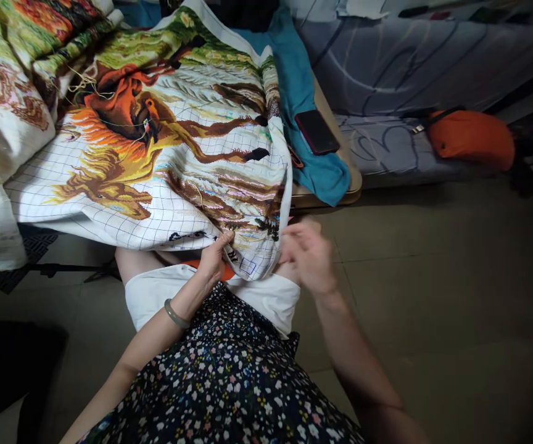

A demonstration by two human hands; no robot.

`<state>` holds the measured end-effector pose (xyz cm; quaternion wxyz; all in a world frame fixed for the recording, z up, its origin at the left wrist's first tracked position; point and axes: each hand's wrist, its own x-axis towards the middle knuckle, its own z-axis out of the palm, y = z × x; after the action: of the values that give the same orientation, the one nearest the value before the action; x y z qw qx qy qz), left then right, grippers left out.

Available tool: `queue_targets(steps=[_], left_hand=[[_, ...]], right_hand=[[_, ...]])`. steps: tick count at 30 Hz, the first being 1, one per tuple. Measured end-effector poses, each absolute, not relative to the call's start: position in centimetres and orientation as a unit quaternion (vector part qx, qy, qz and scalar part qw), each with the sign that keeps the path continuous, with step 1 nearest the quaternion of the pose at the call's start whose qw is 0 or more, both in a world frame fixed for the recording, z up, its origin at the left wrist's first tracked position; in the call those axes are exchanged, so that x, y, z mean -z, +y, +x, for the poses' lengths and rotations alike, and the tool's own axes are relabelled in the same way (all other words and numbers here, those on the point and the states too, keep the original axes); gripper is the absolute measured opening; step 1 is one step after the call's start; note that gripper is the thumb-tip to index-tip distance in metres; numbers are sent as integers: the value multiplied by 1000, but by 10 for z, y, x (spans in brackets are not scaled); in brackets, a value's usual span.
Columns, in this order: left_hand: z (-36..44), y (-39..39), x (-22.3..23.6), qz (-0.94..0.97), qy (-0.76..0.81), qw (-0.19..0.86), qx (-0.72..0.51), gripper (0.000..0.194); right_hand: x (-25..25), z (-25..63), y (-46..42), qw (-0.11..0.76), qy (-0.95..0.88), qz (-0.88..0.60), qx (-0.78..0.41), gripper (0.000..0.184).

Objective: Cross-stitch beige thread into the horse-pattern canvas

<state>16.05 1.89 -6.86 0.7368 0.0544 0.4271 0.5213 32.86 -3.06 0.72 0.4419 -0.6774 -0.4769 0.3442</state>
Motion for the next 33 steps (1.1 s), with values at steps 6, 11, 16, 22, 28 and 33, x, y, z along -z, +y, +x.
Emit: queue_targets(steps=[6, 11, 16, 22, 28, 33], left_hand=[[160, 18, 67, 50, 440, 744, -501, 19], [161, 17, 69, 52, 434, 752, -493, 21], [160, 18, 69, 55, 435, 748, -498, 22], [161, 18, 71, 53, 434, 741, -510, 20], [163, 18, 69, 40, 446, 730, -516, 18], [163, 17, 66, 43, 421, 741, -521, 18]], right_hand=[[42, 268, -21, 389, -565, -632, -360, 21], [47, 276, -16, 400, -565, -641, -331, 24], [48, 274, -14, 407, -571, -633, -329, 23], [49, 273, -13, 405, -583, -637, -302, 23], [44, 264, -10, 378, -589, -678, -223, 18], [43, 250, -14, 359, -569, -713, -199, 26]])
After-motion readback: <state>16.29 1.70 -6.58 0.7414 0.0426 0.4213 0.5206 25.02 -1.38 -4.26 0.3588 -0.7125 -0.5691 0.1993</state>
